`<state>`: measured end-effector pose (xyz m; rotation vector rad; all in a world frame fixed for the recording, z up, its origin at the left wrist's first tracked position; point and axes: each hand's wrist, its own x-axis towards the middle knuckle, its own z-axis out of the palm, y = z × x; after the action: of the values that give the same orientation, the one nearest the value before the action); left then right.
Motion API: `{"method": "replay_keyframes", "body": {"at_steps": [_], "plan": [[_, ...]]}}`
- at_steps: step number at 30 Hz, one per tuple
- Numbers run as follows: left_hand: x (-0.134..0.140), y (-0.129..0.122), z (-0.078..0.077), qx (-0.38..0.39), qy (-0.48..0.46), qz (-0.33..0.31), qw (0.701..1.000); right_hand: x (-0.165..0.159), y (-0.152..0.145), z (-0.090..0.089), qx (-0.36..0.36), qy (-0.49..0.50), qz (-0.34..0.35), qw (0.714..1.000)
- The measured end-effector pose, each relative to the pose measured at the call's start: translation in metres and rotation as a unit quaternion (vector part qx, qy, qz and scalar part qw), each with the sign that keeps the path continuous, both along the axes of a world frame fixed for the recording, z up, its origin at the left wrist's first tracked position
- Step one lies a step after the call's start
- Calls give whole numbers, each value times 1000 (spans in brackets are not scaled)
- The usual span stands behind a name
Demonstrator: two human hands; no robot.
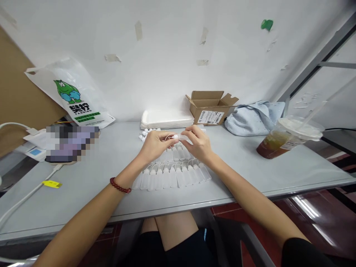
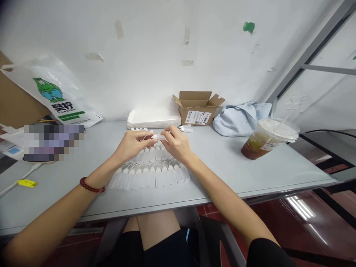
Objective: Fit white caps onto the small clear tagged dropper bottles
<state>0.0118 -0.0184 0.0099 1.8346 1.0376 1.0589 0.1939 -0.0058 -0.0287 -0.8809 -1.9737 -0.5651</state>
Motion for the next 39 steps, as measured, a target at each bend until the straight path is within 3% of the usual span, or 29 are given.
{"method": "replay_keyframes", "body": {"at_steps": [5, 15, 20, 25, 28, 34, 39], "plan": [[-1, 2, 1, -88, 21, -18, 996, -1, 0, 0, 9, 6, 15, 1000], [0, -2, 0, 5, 43, -23, 999, 0, 0, 0, 0, -16, 19, 1000], [-3, 3, 1, -32, 7, -31, 999, 5, 4, 9, -42, -18, 33, 998], [-6, 6, 1, -133, -34, -59, 989, 8, 7, 7, -16, -1, 56, 998], [-6, 7, 0, -156, -50, -73, 984, 7, 6, 5, -16, 17, 76, 997], [-8, 7, -1, -118, -40, -67, 990, 5, 1, 8, -66, 30, 118, 990], [-10, 5, 1, -12, 4, -59, 998, 7, -5, 16, -209, 80, 154, 962]]}}
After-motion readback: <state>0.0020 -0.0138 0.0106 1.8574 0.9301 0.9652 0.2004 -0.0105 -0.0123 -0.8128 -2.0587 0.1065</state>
